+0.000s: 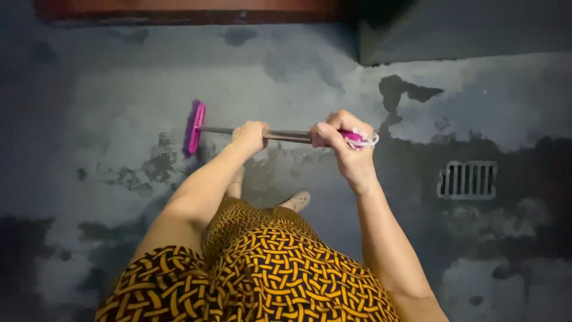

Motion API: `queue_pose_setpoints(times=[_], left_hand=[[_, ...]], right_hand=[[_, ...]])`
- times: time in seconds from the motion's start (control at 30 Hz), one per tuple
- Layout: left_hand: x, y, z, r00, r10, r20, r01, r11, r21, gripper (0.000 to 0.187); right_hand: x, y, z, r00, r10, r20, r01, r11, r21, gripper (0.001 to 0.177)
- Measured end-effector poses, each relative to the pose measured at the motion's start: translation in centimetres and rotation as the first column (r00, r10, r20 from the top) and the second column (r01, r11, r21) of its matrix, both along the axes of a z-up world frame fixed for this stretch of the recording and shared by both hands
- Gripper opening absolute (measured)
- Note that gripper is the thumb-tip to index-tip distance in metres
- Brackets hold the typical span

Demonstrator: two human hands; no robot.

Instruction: The recorder is sweeping the floor with a broom.

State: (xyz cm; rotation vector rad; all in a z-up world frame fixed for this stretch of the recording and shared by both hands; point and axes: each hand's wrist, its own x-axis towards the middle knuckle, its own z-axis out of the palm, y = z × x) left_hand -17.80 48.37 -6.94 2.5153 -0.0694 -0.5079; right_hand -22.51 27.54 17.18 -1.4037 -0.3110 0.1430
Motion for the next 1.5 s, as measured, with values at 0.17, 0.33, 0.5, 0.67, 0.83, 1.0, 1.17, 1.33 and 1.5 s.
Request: queue_pose_setpoints(times=[0.17, 0.33, 0.5, 0.67, 0.83, 1.0, 1.17, 1.33, 1.5], left_hand=[[0.9, -5.2, -5.5, 0.983, -0.177, 0.053, 0.182, 0.886, -0.425, 0.021], [-0.2, -12.8, 0.5, 0.804, -0.38, -0.456, -0.2, 0.55, -0.811, 0.037], [-0.1, -12.9, 5.1, 0.853, -0.434, 0.291, 0.514, 0.594, -0.619, 0.031], [1.1, -7.0, 9.6, 0.866, -0.419, 0.274, 0.5, 0.709, -0.497, 0.026], [5.9, 3.2, 3.3, 0.943, -0.308, 0.126, 0.326, 0.93, -0.168, 0.014], [11.4, 12.3, -1.4, 0.952, 0.205, 0.229, -0.093, 0.902, -0.421, 0.007], [10.5, 13.7, 5.2, 0.851, 0.304, 0.428, -0.035, 0.847, -0.531, 0.028], [11.3, 14.4, 3.3, 0.783, 0.275, 0.558, 0.031, 0.878, -0.477, 0.008], [12.5, 16.1, 3.7, 0.907, 0.249, 0.339, -0.062, 0.877, -0.477, 0.006]], right_hand=[[-1.3, 1.6, 5.5, 0.981, -0.166, 0.096, 0.187, 0.943, -0.277, 0.03], [-3.5, 2.8, 9.4, 0.951, -0.264, 0.162, 0.307, 0.876, -0.373, 0.03], [-3.2, 4.1, 10.1, 0.927, -0.205, 0.315, 0.358, 0.736, -0.575, 0.032], [-3.1, 4.3, 12.6, 0.91, -0.284, 0.302, 0.363, 0.897, -0.251, 0.031], [1.4, 8.0, 7.1, 0.936, -0.261, 0.237, 0.291, 0.951, -0.1, 0.023], [7.8, 15.8, 1.5, 0.946, -0.279, 0.164, 0.301, 0.945, -0.125, 0.027], [11.7, 20.5, -2.7, 0.933, -0.238, 0.271, 0.307, 0.918, -0.251, 0.03], [12.3, 22.4, -3.1, 0.927, -0.176, 0.331, 0.289, 0.898, -0.332, 0.034], [14.0, 23.9, -2.7, 0.887, -0.126, 0.444, 0.323, 0.857, -0.402, 0.036]])
